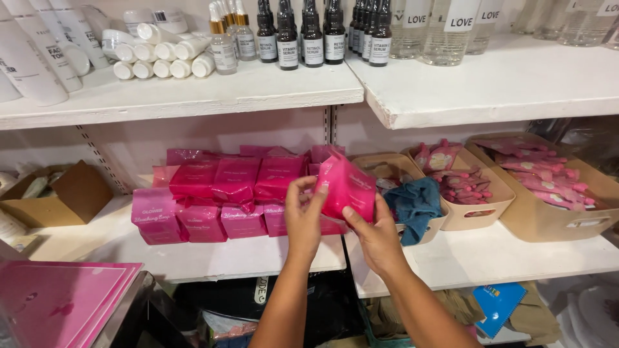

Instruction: The person wipes pink soap packages on a white shelf using a blue cloth, then cleans the inside of a beige plastic bin and wipes the shelf surface. The person also handles small pink sachets from a bin while continuing to clean the area.

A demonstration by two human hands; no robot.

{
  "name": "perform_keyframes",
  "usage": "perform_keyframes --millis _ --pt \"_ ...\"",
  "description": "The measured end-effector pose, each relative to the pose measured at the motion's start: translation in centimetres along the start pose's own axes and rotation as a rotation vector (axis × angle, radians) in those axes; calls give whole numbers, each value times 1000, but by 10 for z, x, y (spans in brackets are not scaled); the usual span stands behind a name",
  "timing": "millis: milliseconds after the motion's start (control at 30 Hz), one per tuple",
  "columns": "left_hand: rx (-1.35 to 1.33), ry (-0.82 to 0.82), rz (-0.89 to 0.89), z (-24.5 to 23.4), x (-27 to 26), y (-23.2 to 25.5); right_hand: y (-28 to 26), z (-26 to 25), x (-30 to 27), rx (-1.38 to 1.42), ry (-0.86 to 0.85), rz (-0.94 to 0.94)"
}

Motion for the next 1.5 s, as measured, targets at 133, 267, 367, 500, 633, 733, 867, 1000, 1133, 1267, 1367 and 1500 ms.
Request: perform_keyframes --millis 133,267,367,500,633,733,867,1000,1133,1267,1367,1500 --pt "281 -14 160 -5 -1 -6 -3 6 2 -134 -95 -67" --pt "564 -110 200 -4 -2 -25 0 5 11 -230 -48 -96" --pt "633 -160 238 -1 0 -29 -1 7 21 -324 -22 -196" --pt "725 -159 283 3 10 -18 -6 14 38 -443 -9 -313" --pt "848 -89 287 -2 27 -9 8 18 57 -433 -21 -362" --pt "1003 5 307 -13 39 -27 39 1 78 -570 70 -347" --pt "1107 -109 413 -14 45 -40 56 3 82 -1085 70 -665" --pt "1131 -151 362 -16 47 -29 52 9 78 -1233 82 -589" --pt "1138 -115 409 -18 47 -29 29 13 69 -1197 -43 -488" --pt "1163 -71 444 -15 44 -35 31 15 66 -1225 -110 -472" --pt "1173 -45 428 -15 41 -35 42 10 70 -1232 -44 -498" --pt "1206 -32 392 -16 39 -39 50 10 77 -1288 32 -526"
Point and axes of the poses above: each hand's wrist, its own x-axis towards the middle knuckle, its own z-axis out of the palm, y = z × x, the point moved 3 cm from there along x, towards the middle knuckle, and after that the axes turned 1 degree about z, right-handed, at the moved point
